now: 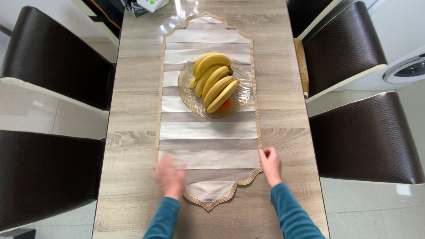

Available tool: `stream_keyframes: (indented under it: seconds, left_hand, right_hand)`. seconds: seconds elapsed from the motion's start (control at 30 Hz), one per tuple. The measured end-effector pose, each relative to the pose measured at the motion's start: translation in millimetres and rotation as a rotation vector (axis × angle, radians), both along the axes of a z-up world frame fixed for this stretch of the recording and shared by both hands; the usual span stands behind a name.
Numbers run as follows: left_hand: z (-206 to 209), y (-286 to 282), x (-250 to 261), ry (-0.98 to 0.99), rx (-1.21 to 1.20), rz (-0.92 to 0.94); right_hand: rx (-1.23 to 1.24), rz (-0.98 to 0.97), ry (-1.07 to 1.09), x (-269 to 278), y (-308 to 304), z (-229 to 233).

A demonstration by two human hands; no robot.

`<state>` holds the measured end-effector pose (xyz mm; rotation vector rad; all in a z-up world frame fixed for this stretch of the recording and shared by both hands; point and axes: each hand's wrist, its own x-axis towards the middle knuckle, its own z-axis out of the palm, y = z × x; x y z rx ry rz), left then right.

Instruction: Cleaning a dining table with a cloth and then setting a table runner and fruit bowl

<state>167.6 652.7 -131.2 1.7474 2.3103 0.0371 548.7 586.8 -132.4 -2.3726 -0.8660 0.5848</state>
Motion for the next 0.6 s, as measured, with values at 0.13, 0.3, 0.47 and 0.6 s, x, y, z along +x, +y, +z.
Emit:
stream_keyframes:
  seconds: [0.13,0.3,0.47,0.6]
  left_hand:
    - [-45,-44,55,0.166,0.421,-0.616]
    - [-20,-68,77,0.088,0.448,-0.725]
    - [-34,-80,72,0.097,0.453,-0.730]
    - [-24,-77,73,0.030,0.422,-0.727]
  right_hand:
    - [0.390,-0.110,0.855,-19,75,-7]
    - [0.487,-0.207,1.304,-20,170,-42]
    - [0.375,-0.315,1.188,-18,219,-47]
    - [0.270,-0.315,1.037,-42,232,-18]
